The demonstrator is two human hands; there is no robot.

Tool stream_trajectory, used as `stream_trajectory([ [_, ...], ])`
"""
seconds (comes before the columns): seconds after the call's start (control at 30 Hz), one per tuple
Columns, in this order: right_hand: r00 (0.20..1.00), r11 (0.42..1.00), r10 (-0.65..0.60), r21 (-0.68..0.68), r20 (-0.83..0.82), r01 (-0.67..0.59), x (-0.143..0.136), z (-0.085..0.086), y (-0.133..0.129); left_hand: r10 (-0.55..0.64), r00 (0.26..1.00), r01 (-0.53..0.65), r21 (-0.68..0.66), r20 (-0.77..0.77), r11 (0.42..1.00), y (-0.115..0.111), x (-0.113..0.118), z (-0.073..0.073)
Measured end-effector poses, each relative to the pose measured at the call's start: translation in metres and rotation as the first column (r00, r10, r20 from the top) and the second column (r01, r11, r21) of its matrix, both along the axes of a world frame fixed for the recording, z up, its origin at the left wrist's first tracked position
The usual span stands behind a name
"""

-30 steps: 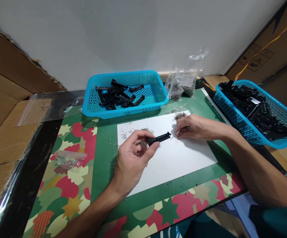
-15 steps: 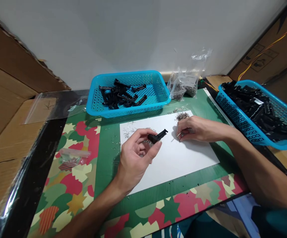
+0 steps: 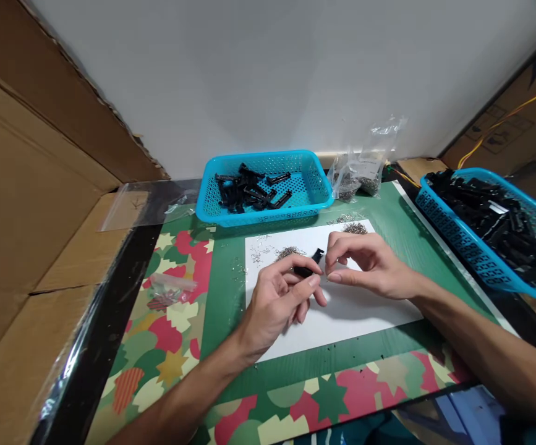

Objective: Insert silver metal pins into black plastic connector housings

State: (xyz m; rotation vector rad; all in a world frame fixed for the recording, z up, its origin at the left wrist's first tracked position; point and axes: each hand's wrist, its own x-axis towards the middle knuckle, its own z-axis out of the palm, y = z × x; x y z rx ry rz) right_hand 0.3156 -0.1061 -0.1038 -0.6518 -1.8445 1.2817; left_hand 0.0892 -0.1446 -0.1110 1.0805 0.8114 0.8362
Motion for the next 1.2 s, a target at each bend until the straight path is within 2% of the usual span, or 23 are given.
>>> stream_trajectory([
  [0.13, 0.998, 0.999, -0.021, 0.024, -0.061, 0.022, -0.006, -0.004, -0.005, -0.093, 0.995, 0.095, -0.059, 0.035, 0.994, -0.003, 0.002, 0.0],
  [0.4, 0.998, 0.994, -0.053, 0.095, -0.014, 0.055, -0.005, -0.001, -0.01, -0.058, 0.996, 0.06, -0.034, 0.065, 0.998, -0.003, 0.004, 0.001],
  [0.53, 0.994, 0.979, -0.103, 0.174, -0.023, 0.105, -0.006, 0.001, -0.012, -0.037, 0.997, 0.039, -0.021, 0.073, 0.999, -0.003, 0.003, 0.0],
  [0.67, 0.99, 0.961, -0.137, 0.239, -0.031, 0.14, -0.008, 0.004, -0.015, -0.06, 0.996, 0.062, -0.027, 0.072, 0.998, -0.003, 0.003, -0.001],
  [0.87, 0.979, 0.954, -0.2, 0.223, -0.032, 0.202, -0.01, 0.004, -0.017, -0.112, 0.987, 0.12, -0.066, 0.113, 0.991, -0.003, 0.002, -0.001],
  [1.2, 0.966, 0.85, -0.259, 0.479, 0.02, 0.219, -0.008, 0.007, -0.015, -0.099, 0.985, 0.115, -0.107, 0.144, 0.988, -0.001, 0.001, 0.0],
])
